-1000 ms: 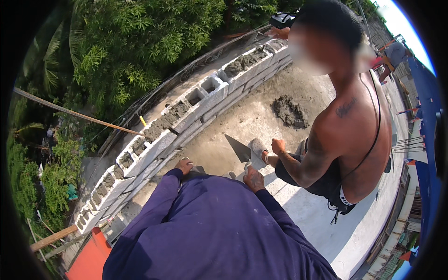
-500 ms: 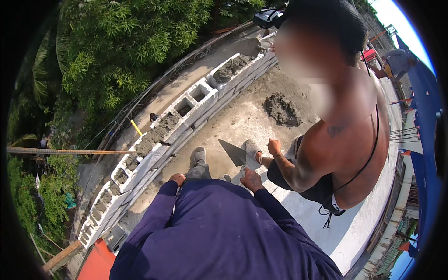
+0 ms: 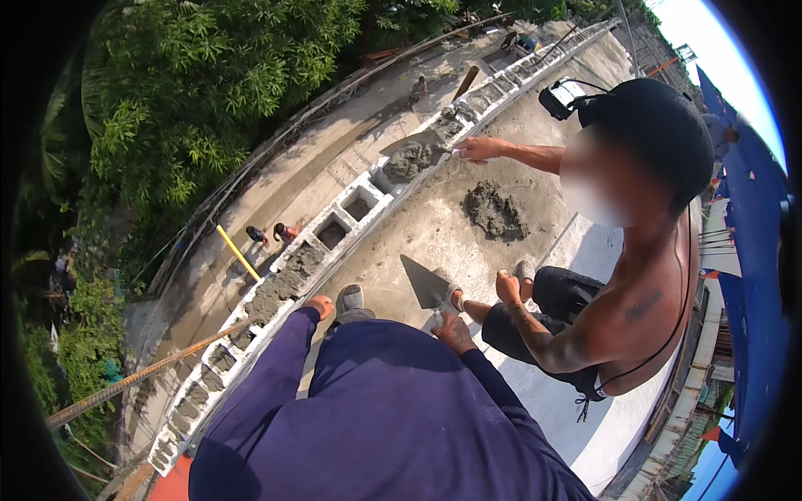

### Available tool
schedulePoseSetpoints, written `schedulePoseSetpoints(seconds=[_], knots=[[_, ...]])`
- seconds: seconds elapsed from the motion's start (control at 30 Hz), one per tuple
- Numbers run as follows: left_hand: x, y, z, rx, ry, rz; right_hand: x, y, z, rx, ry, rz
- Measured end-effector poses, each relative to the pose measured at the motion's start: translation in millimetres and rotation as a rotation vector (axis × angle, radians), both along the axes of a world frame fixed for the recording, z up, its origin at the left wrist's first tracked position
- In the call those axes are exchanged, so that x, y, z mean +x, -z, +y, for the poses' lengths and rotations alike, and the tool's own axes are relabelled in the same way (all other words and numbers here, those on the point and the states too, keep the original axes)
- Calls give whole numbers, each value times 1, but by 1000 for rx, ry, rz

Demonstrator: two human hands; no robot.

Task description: The person uses a trowel to scoop wet cement and apply it into the hollows of a row of concrete blocks on a rooftop. The person walks along the wall, repeatedly scooping and filling the block cavities while another worker assists nearby.

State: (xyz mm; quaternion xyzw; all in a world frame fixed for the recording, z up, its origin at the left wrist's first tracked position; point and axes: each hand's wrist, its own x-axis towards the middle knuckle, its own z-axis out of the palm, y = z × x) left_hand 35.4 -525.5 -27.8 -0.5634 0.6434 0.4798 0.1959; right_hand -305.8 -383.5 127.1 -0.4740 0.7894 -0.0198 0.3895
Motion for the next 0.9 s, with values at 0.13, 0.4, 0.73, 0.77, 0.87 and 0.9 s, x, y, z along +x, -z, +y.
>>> schedulePoseSetpoints(seconds=[0.13, 0.4, 0.73, 0.77, 0.87, 0.9], knots=[[-17, -22, -23, 21, 30, -2, 2, 0, -6, 47, 95, 9], [-20, -5, -29, 42, 91, -69, -15, 13, -5, 61, 122, -30], [-61, -21, -2, 45, -196, -28, -62, 35, -64, 83, 488, -487], [-65, -24, 5, 34, -214, -1, -63, 39, -75, 117, 564, -559], [-86, -35, 33, 52, -304, 42, -63, 47, -104, 151, 682, -798], [-91, -39, 42, 45, -348, 63, -57, 50, -113, 120, 670, -757]])
